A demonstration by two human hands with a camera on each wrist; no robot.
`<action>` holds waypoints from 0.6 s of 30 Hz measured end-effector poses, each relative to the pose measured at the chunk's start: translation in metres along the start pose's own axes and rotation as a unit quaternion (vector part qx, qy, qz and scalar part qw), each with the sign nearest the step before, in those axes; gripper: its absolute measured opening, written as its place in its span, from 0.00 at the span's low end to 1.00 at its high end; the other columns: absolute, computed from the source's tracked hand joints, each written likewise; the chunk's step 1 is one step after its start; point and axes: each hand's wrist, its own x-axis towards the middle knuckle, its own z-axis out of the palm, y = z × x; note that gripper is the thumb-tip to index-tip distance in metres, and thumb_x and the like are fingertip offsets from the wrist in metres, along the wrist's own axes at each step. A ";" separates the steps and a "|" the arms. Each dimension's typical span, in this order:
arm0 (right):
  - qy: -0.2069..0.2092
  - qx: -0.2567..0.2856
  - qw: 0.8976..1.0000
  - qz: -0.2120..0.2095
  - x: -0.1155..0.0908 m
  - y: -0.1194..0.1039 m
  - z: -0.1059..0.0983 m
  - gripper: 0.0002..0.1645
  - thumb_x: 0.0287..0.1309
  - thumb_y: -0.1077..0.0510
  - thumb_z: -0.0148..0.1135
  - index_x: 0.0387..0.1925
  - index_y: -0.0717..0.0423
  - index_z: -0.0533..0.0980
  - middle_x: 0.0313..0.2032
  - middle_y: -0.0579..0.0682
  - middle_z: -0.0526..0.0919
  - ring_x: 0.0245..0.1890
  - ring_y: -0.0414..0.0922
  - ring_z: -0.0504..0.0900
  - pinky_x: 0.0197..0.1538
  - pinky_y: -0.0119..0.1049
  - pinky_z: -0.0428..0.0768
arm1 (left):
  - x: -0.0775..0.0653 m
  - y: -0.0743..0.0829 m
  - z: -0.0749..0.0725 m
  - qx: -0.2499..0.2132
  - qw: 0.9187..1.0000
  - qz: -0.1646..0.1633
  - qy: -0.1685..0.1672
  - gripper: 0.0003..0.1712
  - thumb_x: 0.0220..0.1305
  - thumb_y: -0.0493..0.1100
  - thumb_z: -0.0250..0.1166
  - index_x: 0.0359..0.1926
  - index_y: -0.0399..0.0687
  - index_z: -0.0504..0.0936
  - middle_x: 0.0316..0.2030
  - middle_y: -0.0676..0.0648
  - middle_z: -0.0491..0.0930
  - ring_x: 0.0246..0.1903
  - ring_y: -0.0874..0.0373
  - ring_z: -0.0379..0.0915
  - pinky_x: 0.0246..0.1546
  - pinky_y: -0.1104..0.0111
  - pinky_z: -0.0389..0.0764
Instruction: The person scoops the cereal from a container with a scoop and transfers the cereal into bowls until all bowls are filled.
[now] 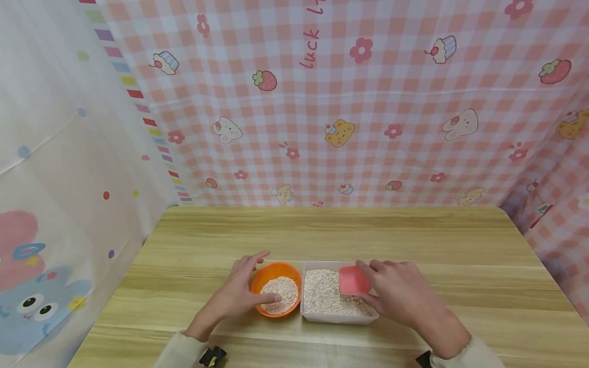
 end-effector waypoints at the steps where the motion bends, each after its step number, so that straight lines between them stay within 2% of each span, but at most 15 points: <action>1: -0.001 -0.002 1.000 0.000 0.000 -0.001 0.000 0.33 0.40 0.46 0.80 0.49 0.55 0.82 0.26 0.43 0.80 0.17 0.33 0.66 0.18 0.28 0.62 | 0.000 0.004 0.001 0.005 1.000 0.004 0.018 0.55 0.47 0.62 0.78 0.73 0.56 0.63 0.62 0.41 0.69 0.60 0.47 0.62 0.58 0.45 0.69; 3: -0.001 -0.005 1.000 0.001 0.001 -0.001 0.000 0.33 0.39 0.47 0.80 0.49 0.55 0.82 0.26 0.43 0.79 0.17 0.33 0.65 0.18 0.28 0.61 | 0.000 0.013 0.004 0.005 0.999 0.012 0.040 0.51 0.48 0.61 0.78 0.71 0.54 0.66 0.59 0.42 0.70 0.58 0.47 0.63 0.57 0.47 0.71; 6: -0.002 -0.011 1.000 0.002 0.001 -0.002 0.000 0.33 0.38 0.47 0.81 0.48 0.56 0.82 0.25 0.43 0.79 0.17 0.33 0.64 0.18 0.28 0.60 | -0.001 0.025 0.009 -0.006 0.999 0.028 0.044 0.47 0.51 0.58 0.77 0.69 0.52 0.68 0.55 0.44 0.73 0.55 0.48 0.66 0.56 0.51 0.73; 9: -0.004 -0.016 1.000 0.003 0.001 -0.002 0.000 0.33 0.39 0.47 0.81 0.47 0.56 0.82 0.24 0.43 0.78 0.17 0.33 0.64 0.18 0.28 0.61 | 0.000 0.033 0.014 -0.006 0.999 0.043 0.024 0.45 0.53 0.56 0.76 0.68 0.49 0.69 0.50 0.46 0.75 0.49 0.50 0.69 0.50 0.60 0.76; 13: -0.012 -0.025 1.000 0.009 0.001 -0.003 0.001 0.32 0.39 0.46 0.80 0.47 0.56 0.82 0.23 0.42 0.77 0.17 0.34 0.65 0.17 0.30 0.63 | 0.002 0.040 0.021 0.005 0.998 0.058 -0.004 0.45 0.52 0.56 0.76 0.67 0.44 0.70 0.44 0.48 0.76 0.41 0.54 0.70 0.41 0.70 0.73; 18: -0.028 -0.037 0.999 0.014 0.004 -0.005 0.002 0.33 0.39 0.45 0.80 0.47 0.56 0.81 0.25 0.43 0.78 0.17 0.38 0.71 0.18 0.34 0.67 | 0.005 0.047 0.031 0.026 0.998 0.043 -0.037 0.50 0.51 0.58 0.77 0.70 0.42 0.67 0.39 0.52 0.75 0.35 0.61 0.68 0.43 0.70 0.72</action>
